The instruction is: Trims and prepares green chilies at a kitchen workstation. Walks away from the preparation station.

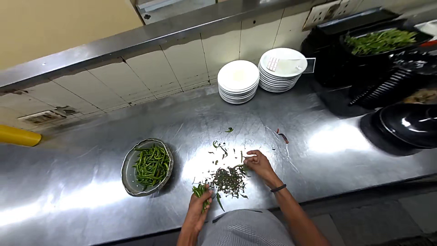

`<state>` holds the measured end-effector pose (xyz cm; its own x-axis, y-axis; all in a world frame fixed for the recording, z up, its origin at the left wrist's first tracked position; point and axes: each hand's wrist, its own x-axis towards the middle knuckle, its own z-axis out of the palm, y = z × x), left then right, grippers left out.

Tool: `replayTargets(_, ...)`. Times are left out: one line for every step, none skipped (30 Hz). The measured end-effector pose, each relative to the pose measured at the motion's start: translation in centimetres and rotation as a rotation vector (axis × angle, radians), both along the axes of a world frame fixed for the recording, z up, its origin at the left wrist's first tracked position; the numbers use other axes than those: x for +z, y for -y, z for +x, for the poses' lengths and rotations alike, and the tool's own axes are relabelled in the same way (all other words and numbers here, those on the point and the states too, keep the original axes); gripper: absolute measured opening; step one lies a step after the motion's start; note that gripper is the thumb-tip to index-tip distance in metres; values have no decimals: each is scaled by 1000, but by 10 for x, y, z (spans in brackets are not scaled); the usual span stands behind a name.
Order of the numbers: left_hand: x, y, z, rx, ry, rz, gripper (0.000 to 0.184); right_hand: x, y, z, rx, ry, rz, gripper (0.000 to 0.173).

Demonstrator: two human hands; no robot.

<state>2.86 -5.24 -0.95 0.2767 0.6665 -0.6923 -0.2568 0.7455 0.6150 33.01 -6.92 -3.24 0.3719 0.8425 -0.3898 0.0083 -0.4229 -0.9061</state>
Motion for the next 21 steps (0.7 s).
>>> replayTargets(0, -1, 1, -19, 2, 21, 30, 7, -2, -5, -14, -163, 15, 53)
replayTargets(-1, -1, 2, -42, 6, 45, 32, 16, -4, -11, -14, -309, 26, 57)
replayTargets(-1, -2, 3, -70, 10, 71, 34, 26, -6, -18, -1, -426, 38, 55)
replayTargets(-1, -3, 4, -99, 11, 97, 36, 35, -7, -26, 25, -516, 54, 47)
replayTargets(-2, -4, 6, -126, 7, 122, 38, 44, -8, -34, 55, -583, 60, 36)
replayTargets(-3, -5, 9, -142, -4, 146, 41, 49, -9, -42, 80, -630, 59, 27)
replayTargets(-4, -6, 11, -147, -13, 172, 43, 50, -9, -51, 105, -659, 52, 22)
replayTargets(-3, -7, 13, -141, -17, 196, 45, 50, -8, -61, 129, -656, 46, 19)
replayTargets(-2, -8, 15, -130, -12, 216, 45, 47, -7, -70, 155, -616, 41, 19)
replayTargets(0, -8, 16, -119, -4, 236, 42, 42, -5, -78, 187, -547, 41, 20)
replayTargets(2, -10, 18, -105, -1, 252, 36, 37, -4, -84, 215, -474, 46, 22)
replayTargets(4, -11, 19, -89, -5, 261, 30, 33, -2, -88, 238, -413, 54, 22)
replayTargets(6, -12, 21, -77, -13, 264, 26, 29, -1, -90, 254, -368, 65, 22)
replayTargets(8, -12, 21, -71, -14, 257, 23, 27, 1, -92, 264, -330, 85, 21)
replayTargets(8, -12, 21, -67, -5, 240, 21, 25, 2, -93, 277, -291, 118, 19)
replayTargets(8, -12, 21, -64, 16, 211, 19, 24, 2, -94, 298, -253, 166, 16)
replayTargets(7, -12, 20, -59, 55, 164, 18, 23, 2, -96, 322, -232, 222, 14)
replayTargets(4, -11, 19, -47, 112, 99, 15, 23, 2, -97, 349, -232, 273, 13)
replayTargets(2, -10, 19, -27, 183, 25, 12, 24, 2, -98, 378, -256, 314, 12)
replayTargets(-1, -9, 18, 5, 265, -50, 10, 25, 2, -98, 399, -311, 351, 12)
replayTargets(-4, -9, 18, 49, 341, -116, 12, 26, 2, -98, 413, -399, 388, 13)
